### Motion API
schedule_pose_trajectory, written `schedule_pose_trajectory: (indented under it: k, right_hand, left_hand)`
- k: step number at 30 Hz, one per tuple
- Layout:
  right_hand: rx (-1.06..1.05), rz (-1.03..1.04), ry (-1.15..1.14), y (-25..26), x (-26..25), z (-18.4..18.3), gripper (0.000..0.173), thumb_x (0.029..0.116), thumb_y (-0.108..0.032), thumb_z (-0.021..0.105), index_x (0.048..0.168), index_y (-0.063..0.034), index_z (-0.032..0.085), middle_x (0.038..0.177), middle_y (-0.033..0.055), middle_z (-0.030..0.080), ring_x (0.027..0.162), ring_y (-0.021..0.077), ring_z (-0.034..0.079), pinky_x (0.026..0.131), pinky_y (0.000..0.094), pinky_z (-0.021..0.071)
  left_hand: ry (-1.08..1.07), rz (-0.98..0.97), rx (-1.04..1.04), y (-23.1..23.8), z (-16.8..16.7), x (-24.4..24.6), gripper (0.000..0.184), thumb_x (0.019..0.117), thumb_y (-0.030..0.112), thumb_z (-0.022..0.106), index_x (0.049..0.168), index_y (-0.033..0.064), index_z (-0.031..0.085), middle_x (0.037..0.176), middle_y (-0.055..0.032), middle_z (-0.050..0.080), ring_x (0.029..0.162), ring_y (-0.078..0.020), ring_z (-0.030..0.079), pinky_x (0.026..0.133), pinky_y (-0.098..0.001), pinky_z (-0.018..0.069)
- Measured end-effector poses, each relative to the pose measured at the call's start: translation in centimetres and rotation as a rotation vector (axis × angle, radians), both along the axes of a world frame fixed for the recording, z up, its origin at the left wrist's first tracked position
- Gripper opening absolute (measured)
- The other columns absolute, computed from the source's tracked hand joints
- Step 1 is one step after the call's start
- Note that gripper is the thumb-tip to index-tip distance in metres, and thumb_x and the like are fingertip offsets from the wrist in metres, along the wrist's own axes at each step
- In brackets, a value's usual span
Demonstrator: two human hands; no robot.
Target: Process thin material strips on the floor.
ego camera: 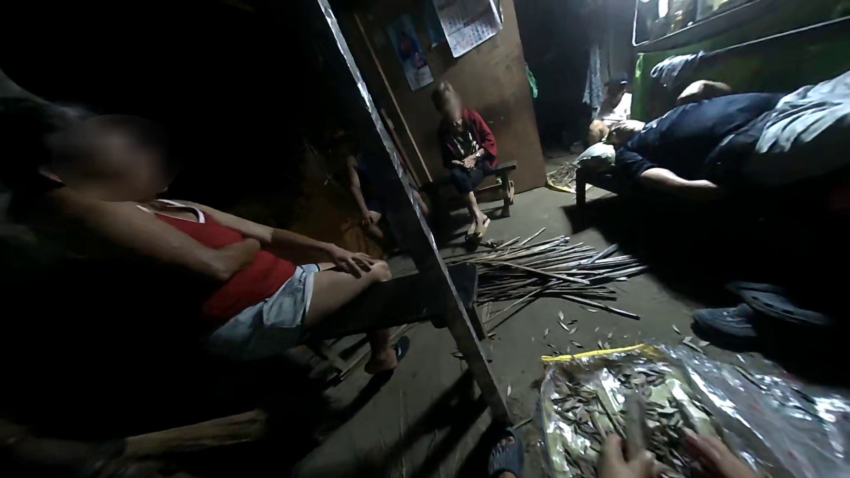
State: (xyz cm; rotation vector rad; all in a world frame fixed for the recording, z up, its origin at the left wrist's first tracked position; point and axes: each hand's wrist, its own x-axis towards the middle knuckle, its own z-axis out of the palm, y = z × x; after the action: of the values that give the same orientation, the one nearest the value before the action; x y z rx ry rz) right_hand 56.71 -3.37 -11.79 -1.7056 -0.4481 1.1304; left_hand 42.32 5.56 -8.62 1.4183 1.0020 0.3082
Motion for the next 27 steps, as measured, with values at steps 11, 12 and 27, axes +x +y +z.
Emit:
schedule_pose_trajectory:
  k: [11, 12, 27]
  right_hand:
    - [0.136, 0.133, -1.374, -4.6, -1.1, 25.4, 0.037, 0.1047, -0.036, 0.048, 0.128, -0.0087, 0.059, 0.075, 0.0084, 0.064, 0.061, 0.0293, 0.065, 0.051, 0.0492, 0.0519]
    - [0.208, 0.092, -1.360, -5.8, -1.3, 27.2, 0.040, 0.1047, -0.039, 0.049, 0.132, -0.0118, 0.059, 0.078, 0.0045, 0.066, 0.063, 0.0225, 0.065, 0.052, 0.0434, 0.0524]
    - [0.130, 0.187, -0.242, 1.6, -2.7, 8.9, 0.044, 0.1092, -0.025, 0.042, 0.147, -0.0018, 0.044, 0.092, 0.0088, 0.058, 0.070, 0.0132, 0.051, 0.068, 0.0335, 0.0460]
  left_hand:
    - [0.013, 0.049, -0.040, 1.7, -1.9, -0.6, 0.030, 0.1023, 0.008, 0.060, 0.126, -0.0095, 0.052, 0.087, -0.0109, 0.060, 0.065, -0.0115, 0.058, 0.062, -0.0272, 0.0526]
    - [-0.009, 0.058, -0.036, 1.9, -1.6, -0.7, 0.029, 0.1021, 0.008, 0.061, 0.125, -0.0090, 0.054, 0.084, -0.0097, 0.061, 0.063, -0.0104, 0.059, 0.060, -0.0260, 0.0527]
    - [-0.214, 0.176, -0.208, 2.1, 1.1, -0.4, 0.011, 0.1027, 0.004, 0.058, 0.108, -0.0055, 0.057, 0.070, -0.0037, 0.061, 0.052, -0.0059, 0.058, 0.049, -0.0194, 0.0511]
